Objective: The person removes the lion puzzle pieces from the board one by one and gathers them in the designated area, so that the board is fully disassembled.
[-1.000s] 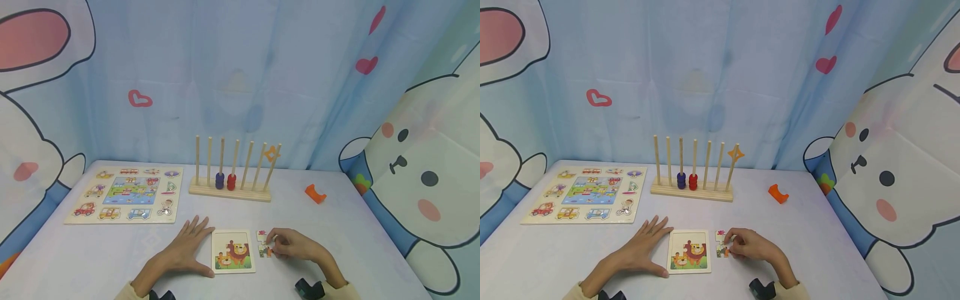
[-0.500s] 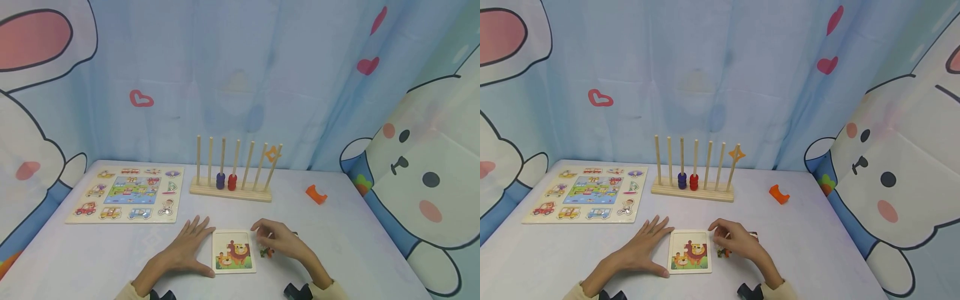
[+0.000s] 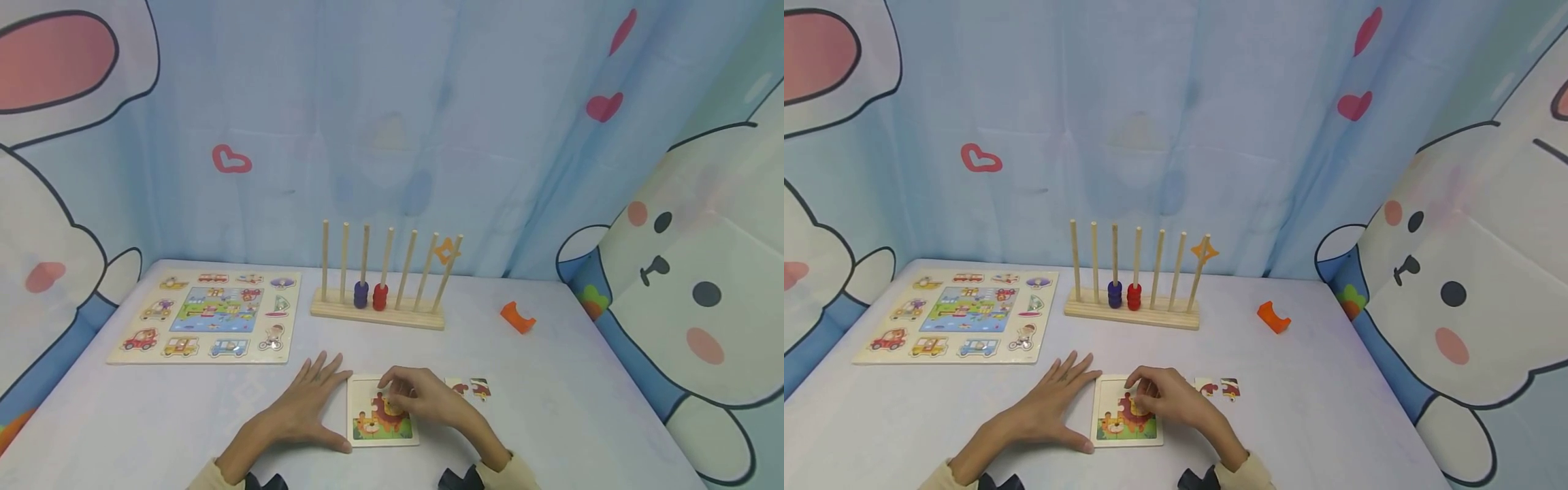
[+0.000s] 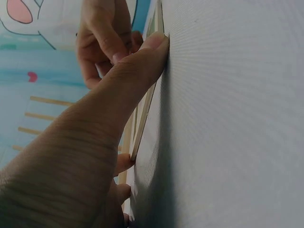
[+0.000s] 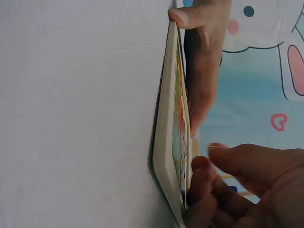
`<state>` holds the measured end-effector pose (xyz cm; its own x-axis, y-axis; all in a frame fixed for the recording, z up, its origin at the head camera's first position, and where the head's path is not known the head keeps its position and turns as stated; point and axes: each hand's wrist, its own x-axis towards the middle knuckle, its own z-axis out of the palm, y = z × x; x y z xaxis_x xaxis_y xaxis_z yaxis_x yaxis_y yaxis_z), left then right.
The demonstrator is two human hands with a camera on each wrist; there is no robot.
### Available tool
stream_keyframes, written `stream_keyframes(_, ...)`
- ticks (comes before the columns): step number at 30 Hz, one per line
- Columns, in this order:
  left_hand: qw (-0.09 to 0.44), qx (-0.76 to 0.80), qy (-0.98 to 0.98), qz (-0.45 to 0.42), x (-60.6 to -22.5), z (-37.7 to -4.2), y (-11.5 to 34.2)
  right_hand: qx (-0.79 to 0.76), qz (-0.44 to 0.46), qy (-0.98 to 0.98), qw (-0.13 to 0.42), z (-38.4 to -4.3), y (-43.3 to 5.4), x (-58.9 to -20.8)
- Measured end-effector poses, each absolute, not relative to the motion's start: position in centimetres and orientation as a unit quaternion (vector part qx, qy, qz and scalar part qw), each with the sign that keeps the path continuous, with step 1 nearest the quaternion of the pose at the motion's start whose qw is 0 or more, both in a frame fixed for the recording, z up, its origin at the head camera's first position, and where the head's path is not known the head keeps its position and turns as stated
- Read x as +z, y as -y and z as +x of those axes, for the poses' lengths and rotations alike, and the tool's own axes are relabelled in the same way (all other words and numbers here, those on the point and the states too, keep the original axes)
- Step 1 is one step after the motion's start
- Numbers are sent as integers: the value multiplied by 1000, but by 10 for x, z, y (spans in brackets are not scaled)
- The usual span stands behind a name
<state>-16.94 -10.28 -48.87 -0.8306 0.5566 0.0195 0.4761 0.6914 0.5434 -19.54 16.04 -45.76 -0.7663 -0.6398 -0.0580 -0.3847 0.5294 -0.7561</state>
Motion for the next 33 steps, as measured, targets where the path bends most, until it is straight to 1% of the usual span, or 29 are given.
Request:
stream_keyframes(20, 81, 272, -919, 274, -489, -170, 101, -339, -276, -886, 154, -193, -155, -463)
stream_keyframes(33, 77, 272, -918, 279, -488, -169, 102, -355, -267, -882, 157, -194, -155, -464)
